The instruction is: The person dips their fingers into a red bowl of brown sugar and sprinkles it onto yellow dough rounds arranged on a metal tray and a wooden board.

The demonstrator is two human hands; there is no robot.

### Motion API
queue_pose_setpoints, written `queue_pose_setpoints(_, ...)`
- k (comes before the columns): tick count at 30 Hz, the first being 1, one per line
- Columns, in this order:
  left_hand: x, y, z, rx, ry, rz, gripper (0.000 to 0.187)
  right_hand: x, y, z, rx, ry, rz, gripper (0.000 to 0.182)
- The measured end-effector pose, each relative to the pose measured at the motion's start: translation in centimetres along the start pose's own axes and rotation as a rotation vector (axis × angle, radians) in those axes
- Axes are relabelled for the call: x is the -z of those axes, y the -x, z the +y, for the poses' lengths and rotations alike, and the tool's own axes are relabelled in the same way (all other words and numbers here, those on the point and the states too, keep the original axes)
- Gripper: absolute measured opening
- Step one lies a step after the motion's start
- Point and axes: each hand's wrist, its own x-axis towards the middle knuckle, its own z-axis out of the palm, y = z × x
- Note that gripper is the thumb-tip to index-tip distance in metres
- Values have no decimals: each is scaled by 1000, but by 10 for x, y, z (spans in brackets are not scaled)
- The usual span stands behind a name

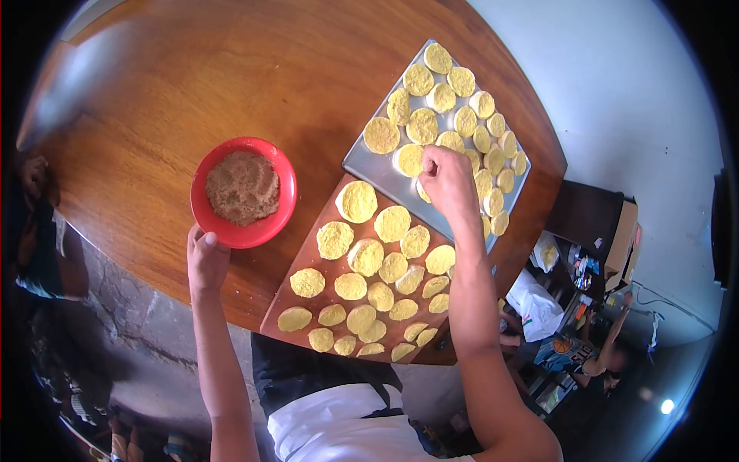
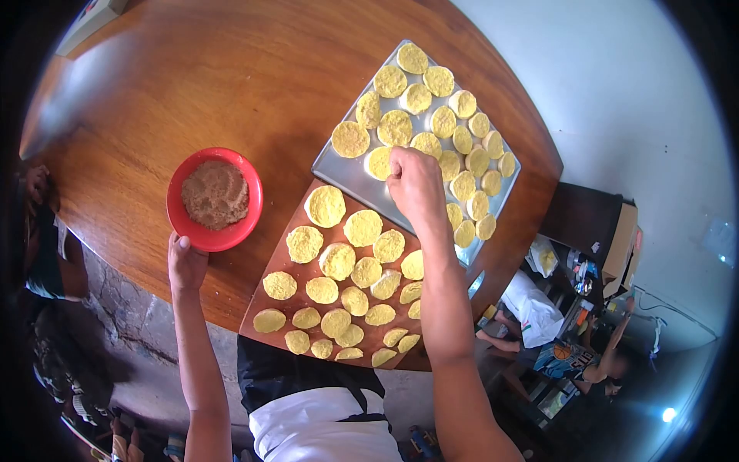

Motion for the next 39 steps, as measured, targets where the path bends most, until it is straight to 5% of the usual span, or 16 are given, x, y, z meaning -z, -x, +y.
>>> queue_pose_setpoints(5, 0, 0, 0, -1, 1, 1, 59, 0, 2, -2, -44, -82, 5, 13)
queue_pose_setpoints(7, 2, 0, -1, 0, -1, 9, 60, -2, -1, -2, 90, -6, 194, 12)
queue_pose_setpoints(13, -1, 0, 1, 4, -1, 9, 60, 14, -1, -5, -94, -10, -44, 10)
queue_pose_setpoints(20, 3, 0, 0, 4, -1, 14, 58, 4, 1, 1, -117, -87, 6, 8)
queue_pose_setpoints(22, 1, 0, 0, 0, 6, 4, 57, 1, -1, 1, 32, -59, 159, 10)
queue_pose_setpoints(29, -5, 0, 1, -9, 0, 28, 61, 6, -2, 0, -70, 50, 23, 8)
queue_pose_setpoints(34, -37, 4, 9, -14, -44, 68, 63, 9, 7, -3, -181, -172, 26, 11)
queue_pose_setpoints(39, -62, 5, -1, 23, -69, -20, 63, -1, 6, 8, -50, -110, 146, 10)
